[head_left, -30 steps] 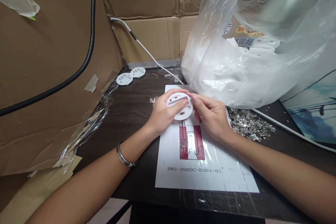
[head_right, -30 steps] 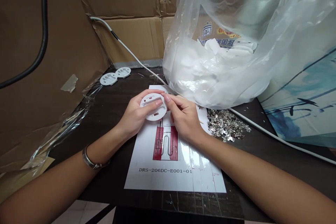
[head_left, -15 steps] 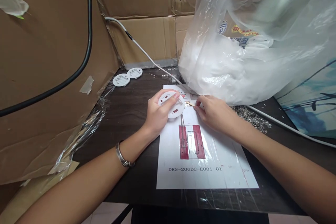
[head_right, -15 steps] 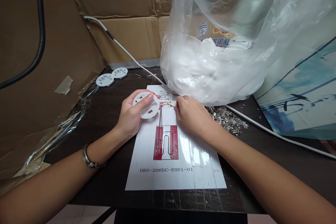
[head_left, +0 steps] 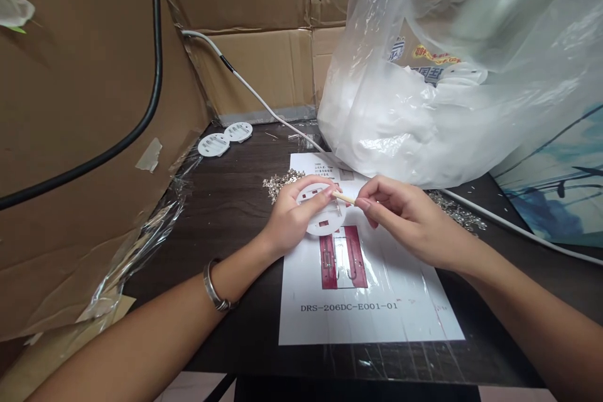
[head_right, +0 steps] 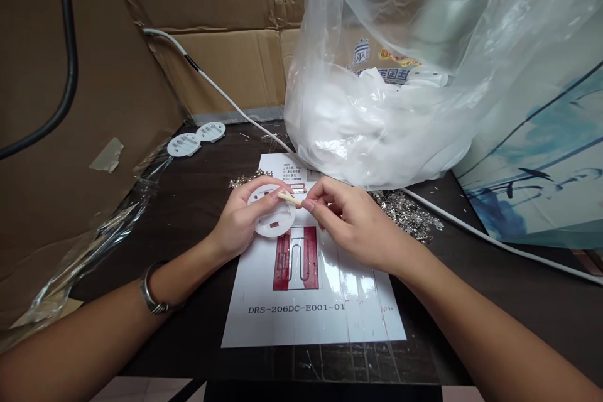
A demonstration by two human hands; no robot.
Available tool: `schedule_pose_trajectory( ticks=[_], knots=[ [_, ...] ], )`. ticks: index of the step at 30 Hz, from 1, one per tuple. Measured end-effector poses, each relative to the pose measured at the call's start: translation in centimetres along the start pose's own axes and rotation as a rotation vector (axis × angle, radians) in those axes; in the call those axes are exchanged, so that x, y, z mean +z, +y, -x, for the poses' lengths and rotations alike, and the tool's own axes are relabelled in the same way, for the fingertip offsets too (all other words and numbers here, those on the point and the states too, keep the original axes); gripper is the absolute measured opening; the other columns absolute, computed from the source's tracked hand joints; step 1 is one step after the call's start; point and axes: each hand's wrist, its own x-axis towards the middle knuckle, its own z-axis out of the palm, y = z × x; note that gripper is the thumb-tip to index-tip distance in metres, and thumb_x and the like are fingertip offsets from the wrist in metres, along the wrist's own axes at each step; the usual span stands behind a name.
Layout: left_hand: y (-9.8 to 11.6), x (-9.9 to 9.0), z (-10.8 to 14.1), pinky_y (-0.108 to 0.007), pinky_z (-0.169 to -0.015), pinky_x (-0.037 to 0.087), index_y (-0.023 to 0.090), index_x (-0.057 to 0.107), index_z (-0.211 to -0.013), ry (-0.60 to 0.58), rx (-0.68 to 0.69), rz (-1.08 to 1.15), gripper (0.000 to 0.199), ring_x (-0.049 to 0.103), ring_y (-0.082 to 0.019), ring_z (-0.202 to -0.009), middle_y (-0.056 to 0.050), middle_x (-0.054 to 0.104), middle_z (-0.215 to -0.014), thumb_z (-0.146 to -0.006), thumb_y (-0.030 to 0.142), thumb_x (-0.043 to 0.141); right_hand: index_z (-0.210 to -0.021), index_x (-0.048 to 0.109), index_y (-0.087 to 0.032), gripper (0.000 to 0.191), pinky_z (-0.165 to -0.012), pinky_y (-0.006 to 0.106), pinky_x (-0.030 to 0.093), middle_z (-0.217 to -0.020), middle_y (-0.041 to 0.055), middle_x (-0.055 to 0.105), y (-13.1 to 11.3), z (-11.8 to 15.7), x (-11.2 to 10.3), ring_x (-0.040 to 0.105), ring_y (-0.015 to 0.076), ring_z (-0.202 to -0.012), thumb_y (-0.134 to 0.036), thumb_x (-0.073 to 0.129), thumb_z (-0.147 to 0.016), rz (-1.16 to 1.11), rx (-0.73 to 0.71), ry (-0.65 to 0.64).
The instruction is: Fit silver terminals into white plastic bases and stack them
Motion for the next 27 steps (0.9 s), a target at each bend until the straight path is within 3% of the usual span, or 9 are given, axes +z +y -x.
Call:
schedule_pose_trajectory(
  ticks=[8,14,21,24,27],
  knots=[
    [-0.16,-0.15,0.18,-0.027,-0.07,0.046,0.02,0.069,-0.082,-0.049,0.035,-0.03,0.02,0.06,-0.015,-0.075,-0.003,0.067,-0.081,-0.085,0.038,0.059,-0.08,0.059,-0.017,0.026,-0.043,0.02,0.028,-0.059,-0.0029,0.054,-0.19,-0.17,-0.35,0.04,0.0064,-0.047,-0.037,0.052,-0.094,0.078,0.032,0.022],
    [0.06,0.07,0.32,-0.028,-0.072,0.049,0.02,0.069,-0.081,-0.017,0.069,-0.149,0.019,0.063,-0.016,-0.075,-0.003,0.069,-0.08,-0.078,0.039,0.07,-0.078,0.06,-0.017,0.028,-0.045,0.021,0.029,-0.058,-0.0028,0.055,-0.01,-0.12,-0.57,0.041,0.0068,-0.046,-0.039,0.054,-0.093,0.125,0.023,0.02],
    [0.06,0.12,0.25,-0.029,-0.07,0.051,0.019,0.068,-0.08,-0.005,0.054,-0.19,0.018,0.065,-0.017,-0.074,-0.004,0.071,-0.08,-0.076,0.036,0.071,-0.077,0.059,-0.018,0.026,-0.048,0.022,0.032,-0.059,-0.0023,0.058,0.53,-0.1,-0.16,0.044,0.0077,-0.048,-0.037,0.054,-0.094,0.21,-0.035,0.036],
    [0.05,0.27,0.57,-0.033,-0.079,0.053,0.019,0.069,-0.087,-0.013,0.036,-0.215,0.021,0.067,-0.021,-0.09,-0.008,0.072,-0.1,-0.079,0.038,0.069,-0.078,0.06,-0.018,0.021,-0.049,0.023,0.034,-0.062,-0.0013,0.06,0.44,0.06,-0.35,0.048,0.0087,-0.05,-0.032,0.054,-0.093,0.265,-0.056,0.038],
    [0.31,0.43,0.95,-0.039,-0.103,0.042,0.02,0.07,-0.093,0.063,0.079,-0.277,0.023,0.055,-0.025,-0.122,-0.01,0.06,-0.131,-0.086,0.04,0.061,-0.082,0.06,-0.019,0.019,-0.048,0.022,0.035,-0.064,0.0001,0.06,-0.3,0.3,-0.71,0.051,0.01,-0.052,-0.034,0.055,-0.093,0.174,-0.059,0.214]
  ],
)
